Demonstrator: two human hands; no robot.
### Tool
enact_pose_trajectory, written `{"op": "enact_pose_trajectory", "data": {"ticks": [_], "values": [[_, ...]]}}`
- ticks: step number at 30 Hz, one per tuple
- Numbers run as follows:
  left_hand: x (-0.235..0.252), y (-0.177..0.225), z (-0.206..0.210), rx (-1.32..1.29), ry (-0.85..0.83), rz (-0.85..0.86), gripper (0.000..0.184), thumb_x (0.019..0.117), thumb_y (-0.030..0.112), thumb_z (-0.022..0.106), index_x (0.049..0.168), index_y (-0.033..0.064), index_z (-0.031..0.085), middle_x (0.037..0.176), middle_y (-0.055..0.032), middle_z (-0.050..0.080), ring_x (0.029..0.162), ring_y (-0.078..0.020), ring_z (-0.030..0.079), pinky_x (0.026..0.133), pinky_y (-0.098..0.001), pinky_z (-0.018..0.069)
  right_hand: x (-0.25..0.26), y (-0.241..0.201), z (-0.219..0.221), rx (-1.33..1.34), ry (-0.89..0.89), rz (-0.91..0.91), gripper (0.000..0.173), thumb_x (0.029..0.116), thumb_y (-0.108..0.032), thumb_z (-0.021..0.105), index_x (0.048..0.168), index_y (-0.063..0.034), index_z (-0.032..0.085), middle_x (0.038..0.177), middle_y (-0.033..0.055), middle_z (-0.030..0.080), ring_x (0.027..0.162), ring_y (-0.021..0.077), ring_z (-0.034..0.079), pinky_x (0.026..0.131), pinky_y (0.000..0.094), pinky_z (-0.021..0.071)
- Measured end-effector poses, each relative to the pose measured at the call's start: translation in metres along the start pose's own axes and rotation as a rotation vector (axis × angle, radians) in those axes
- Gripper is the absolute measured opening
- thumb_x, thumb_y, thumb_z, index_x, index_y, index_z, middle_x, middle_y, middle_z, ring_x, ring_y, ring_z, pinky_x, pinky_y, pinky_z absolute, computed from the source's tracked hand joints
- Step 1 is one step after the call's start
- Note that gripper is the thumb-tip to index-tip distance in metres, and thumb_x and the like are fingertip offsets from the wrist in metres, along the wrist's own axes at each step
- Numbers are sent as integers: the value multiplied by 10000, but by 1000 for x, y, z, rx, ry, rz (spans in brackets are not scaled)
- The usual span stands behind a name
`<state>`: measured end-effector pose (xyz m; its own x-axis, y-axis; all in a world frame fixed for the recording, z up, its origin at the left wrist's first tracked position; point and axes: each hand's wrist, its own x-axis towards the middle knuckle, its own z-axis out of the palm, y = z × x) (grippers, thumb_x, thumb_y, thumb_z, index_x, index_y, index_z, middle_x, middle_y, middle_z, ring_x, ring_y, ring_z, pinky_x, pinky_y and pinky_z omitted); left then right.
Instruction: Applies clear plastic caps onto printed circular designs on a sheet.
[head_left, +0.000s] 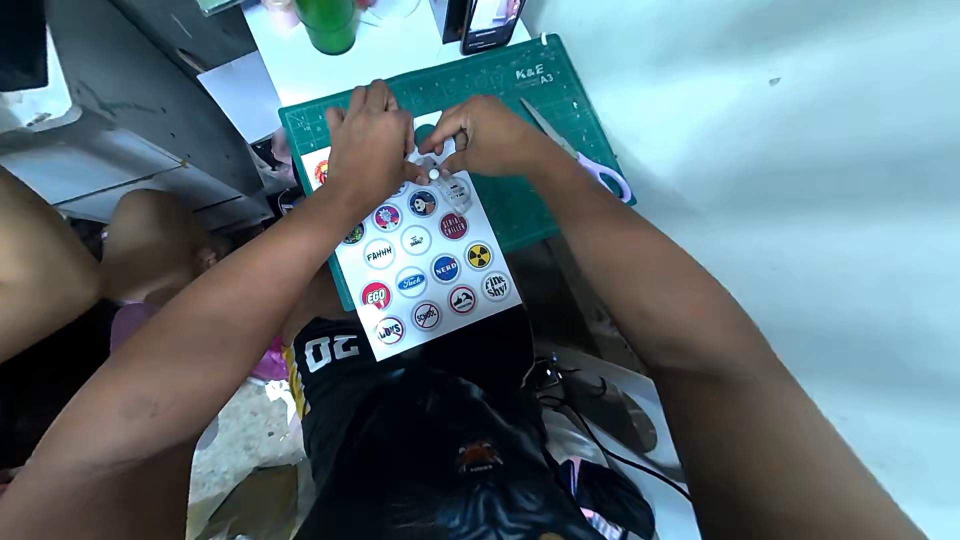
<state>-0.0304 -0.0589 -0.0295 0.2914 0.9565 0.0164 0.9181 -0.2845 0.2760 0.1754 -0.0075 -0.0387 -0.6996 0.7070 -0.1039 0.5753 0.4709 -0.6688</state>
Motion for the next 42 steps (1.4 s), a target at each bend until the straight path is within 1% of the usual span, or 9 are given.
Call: {"op": "enact_pose_trajectory", "data": {"ticks": [4, 10, 17, 20, 23, 28, 33, 37, 42], "values": [[-3, 3, -1, 1, 6, -40, 515, 715, 405, 928, 1046, 99, 679, 1269, -163, 542, 1206, -385, 522, 916, -622, 423, 7, -2, -4, -60, -106, -58, 196, 884, -94, 793, 1070, -153, 805, 1129, 31, 741, 881, 137, 675, 828, 370, 569], [-1, 2, -2, 5, -20, -36, 494, 731, 422, 913, 1035, 103, 690, 1228, -160, 573, 1191, -381, 540, 914, -627, 427, 16, -2, -9, -146, -177, -106, 226, 913, -93, 760, 1120, -170, 803, 1110, 30, 734, 956, 147, 672, 899, 385, 552], [-14, 5, 0, -9, -69, -115, 396, 844, 454, 819, 931, 87, 696, 919, -135, 704, 1000, -377, 647, 948, -641, 417, 19, -1, -10, -210, -204, -84, 203, 923, -147, 765, 1115, -201, 802, 1099, 32, 729, 970, 183, 676, 910, 460, 556], [-34, 28, 1, -135, -23, -156, 347, 874, 347, 787, 1064, 71, 695, 878, -132, 711, 919, -368, 680, 898, -645, 465, 22, -8, -11, -251, -230, -40, 153, 922, -163, 774, 1074, -170, 789, 1058, 38, 731, 973, 201, 680, 911, 489, 552], [-54, 55, 12, -301, 66, -154, 497, 891, 481, 753, 1180, 95, 635, 815, -83, 685, 777, -304, 680, 768, -591, 531, 23, -10, -13, -230, -237, -19, 83, 911, -143, 776, 992, -158, 783, 996, 31, 731, 913, 195, 672, 850, 487, 550], [-79, 80, 42, -93, 56, 111, 439, 1016, 490, 573, 1350, 225, 676, 1178, -108, 643, 1071, -317, 599, 894, -512, 455, 21, -1, -9, -185, -210, -61, 242, 921, -173, 774, 1155, -233, 797, 1083, 32, 726, 960, 184, 671, 896, 473, 549], [-90, 76, 62, -96, 159, 118, 353, 1055, 428, 542, 1145, 179, 775, 1081, -76, 621, 1027, -284, 570, 867, -478, 437, 23, -2, -8, -171, -210, -4, 209, 899, -193, 805, 1106, -221, 804, 1067, 32, 720, 917, 184, 659, 852, 471, 548], [-86, 75, 68, -131, 195, 70, 366, 1061, 381, 546, 1305, 161, 708, 1109, -84, 651, 1046, -289, 593, 892, -468, 447, 23, 0, -9, -187, -205, -21, 210, 902, -229, 804, 1112, -239, 801, 1074, 19, 727, 939, 180, 663, 869, 482, 544], [-84, 69, 67, -89, 245, 22, 315, 1061, 401, 539, 1224, 248, 761, 997, -14, 676, 960, -244, 575, 849, -450, 400, 20, -1, -7, -183, -196, -48, 199, 921, -195, 773, 1116, -228, 795, 1076, 13, 724, 942, 172, 663, 879, 470, 545]]}}
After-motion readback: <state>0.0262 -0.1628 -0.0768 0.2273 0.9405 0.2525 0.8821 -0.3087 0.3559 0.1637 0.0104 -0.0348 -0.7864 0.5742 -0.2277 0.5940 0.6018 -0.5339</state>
